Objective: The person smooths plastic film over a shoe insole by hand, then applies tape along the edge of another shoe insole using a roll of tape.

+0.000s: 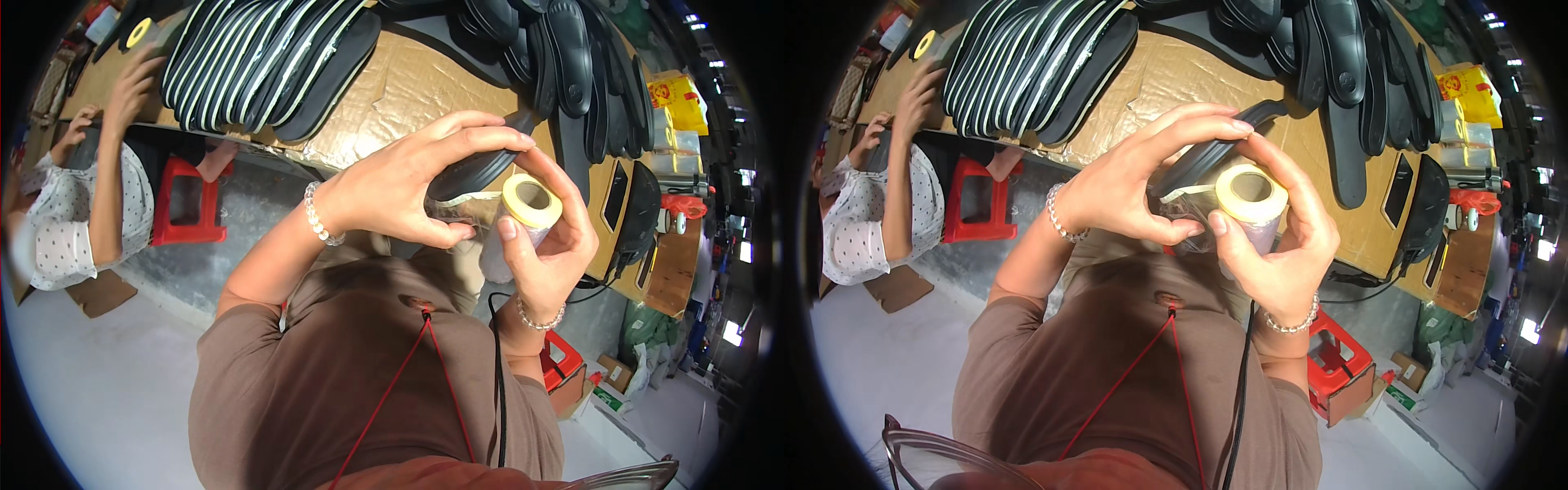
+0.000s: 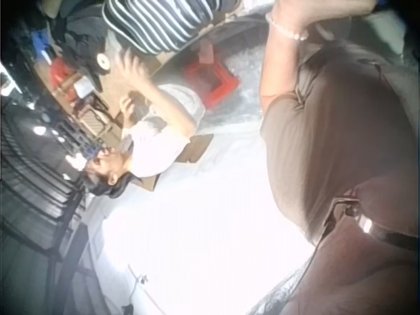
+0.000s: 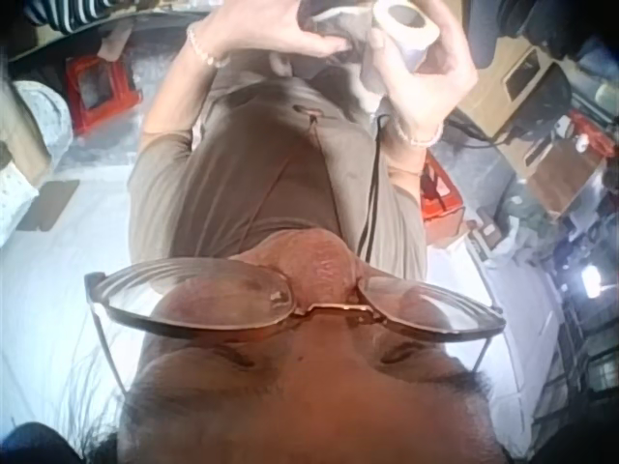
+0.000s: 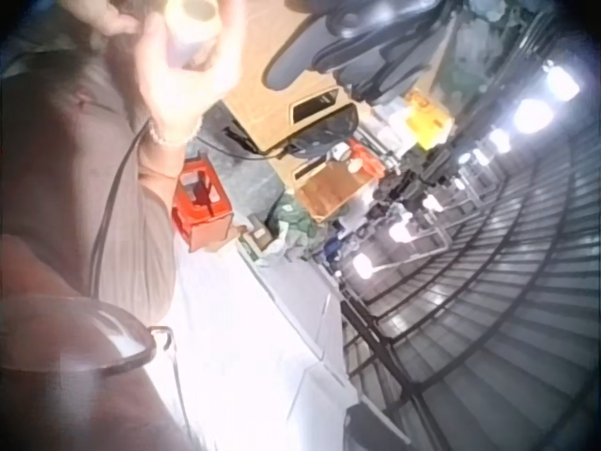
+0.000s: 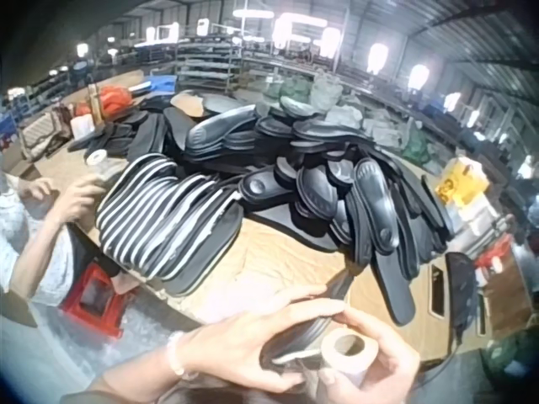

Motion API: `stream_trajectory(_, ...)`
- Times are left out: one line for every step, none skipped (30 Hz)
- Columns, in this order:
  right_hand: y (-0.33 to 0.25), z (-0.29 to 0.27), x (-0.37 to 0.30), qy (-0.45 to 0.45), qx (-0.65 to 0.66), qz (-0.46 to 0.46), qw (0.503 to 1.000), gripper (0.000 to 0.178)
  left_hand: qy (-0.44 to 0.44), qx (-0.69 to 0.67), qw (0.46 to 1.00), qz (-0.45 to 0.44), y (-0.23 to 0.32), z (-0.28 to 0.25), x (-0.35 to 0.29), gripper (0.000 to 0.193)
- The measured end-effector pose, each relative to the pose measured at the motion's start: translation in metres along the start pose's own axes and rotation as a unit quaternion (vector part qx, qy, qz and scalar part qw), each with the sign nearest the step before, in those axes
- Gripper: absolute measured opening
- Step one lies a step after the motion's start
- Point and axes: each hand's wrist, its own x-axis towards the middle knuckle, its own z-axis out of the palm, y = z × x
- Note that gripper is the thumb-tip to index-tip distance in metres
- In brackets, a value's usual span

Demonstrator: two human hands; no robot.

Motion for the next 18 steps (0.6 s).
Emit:
stream_trajectory(-0.002,-0.003,0.000,-0.001,-0.024,-0.007,1.000,0.063,-0.005,0.005,1.000,-0.002,0.000,0.001,0.002,0.088)
stream_trajectory(-0.004,-0.004,-0.001,-0.001,-0.042,0.011,0.999,0.063,-0.006,0.020,1.000,0.005,0.000,0.002,0.004,0.087)
stream_trajectory(-0.005,-0.005,-0.001,0.003,-0.036,0.007,0.999,0.063,-0.007,0.035,0.999,0.013,0.000,0.003,0.006,0.086)
stream_trajectory(-0.005,-0.007,-0.001,-0.003,-0.052,0.020,0.998,0.064,-0.008,0.034,0.999,0.015,0.000,0.004,0.007,0.086)
stream_trajectory(-0.005,-0.009,-0.002,-0.010,-0.071,0.035,0.997,0.065,-0.008,0.039,0.999,0.012,0.000,0.006,0.008,0.085)
stream_trajectory(-0.005,-0.011,-0.003,-0.009,-0.070,0.033,0.997,0.065,-0.007,0.044,0.999,0.008,0.000,0.007,0.009,0.083)
stream_trajectory(-0.005,-0.013,-0.004,0.000,-0.084,0.025,0.996,0.066,-0.007,0.043,0.999,0.009,-0.001,0.008,0.010,0.083)
stream_trajectory(-0.005,-0.015,-0.005,0.008,-0.097,0.020,0.995,0.067,-0.011,0.043,0.999,0.009,-0.001,0.010,0.011,0.082)
stream_trajectory(-0.004,-0.016,-0.006,0.008,-0.098,0.017,0.995,0.067,-0.014,0.044,0.999,0.009,-0.001,0.011,0.012,0.082)
stream_trajectory(-0.004,-0.016,-0.007,0.009,-0.089,0.020,0.996,0.069,-0.013,0.044,0.999,0.009,-0.001,0.011,0.012,0.082)
stream_trajectory(-0.003,-0.017,-0.008,0.010,-0.081,0.026,0.996,0.070,-0.020,0.045,0.999,0.004,-0.001,0.012,0.013,0.081)
stream_trajectory(-0.003,-0.018,-0.009,0.009,-0.080,0.023,0.997,0.070,-0.021,0.048,0.999,0.002,-0.001,0.012,0.014,0.081)
stream_trajectory(-0.003,-0.019,-0.009,0.017,-0.081,0.018,0.996,0.069,-0.026,0.047,0.999,-0.001,-0.001,0.012,0.014,0.081)
stream_trajectory(-0.003,-0.020,-0.009,0.023,-0.089,0.018,0.996,0.067,-0.028,0.044,0.999,0.001,-0.002,0.012,0.015,0.081)
stream_trajectory(-0.004,-0.021,-0.009,0.024,-0.084,0.014,0.996,0.067,-0.031,0.041,0.999,0.002,-0.002,0.012,0.016,0.081)
stream_trajectory(-0.004,-0.023,-0.008,0.033,-0.116,0.007,0.993,0.066,-0.031,0.041,0.999,0.003,-0.002,0.012,0.015,0.081)
stream_trajectory(-0.005,-0.025,-0.008,0.041,-0.149,0.001,0.988,0.064,-0.031,0.034,0.999,-0.002,-0.002,0.012,0.015,0.081)
stream_trajectory(-0.005,-0.025,-0.007,0.041,-0.148,0.001,0.988,0.064,-0.031,0.027,0.999,-0.008,-0.002,0.012,0.015,0.081)
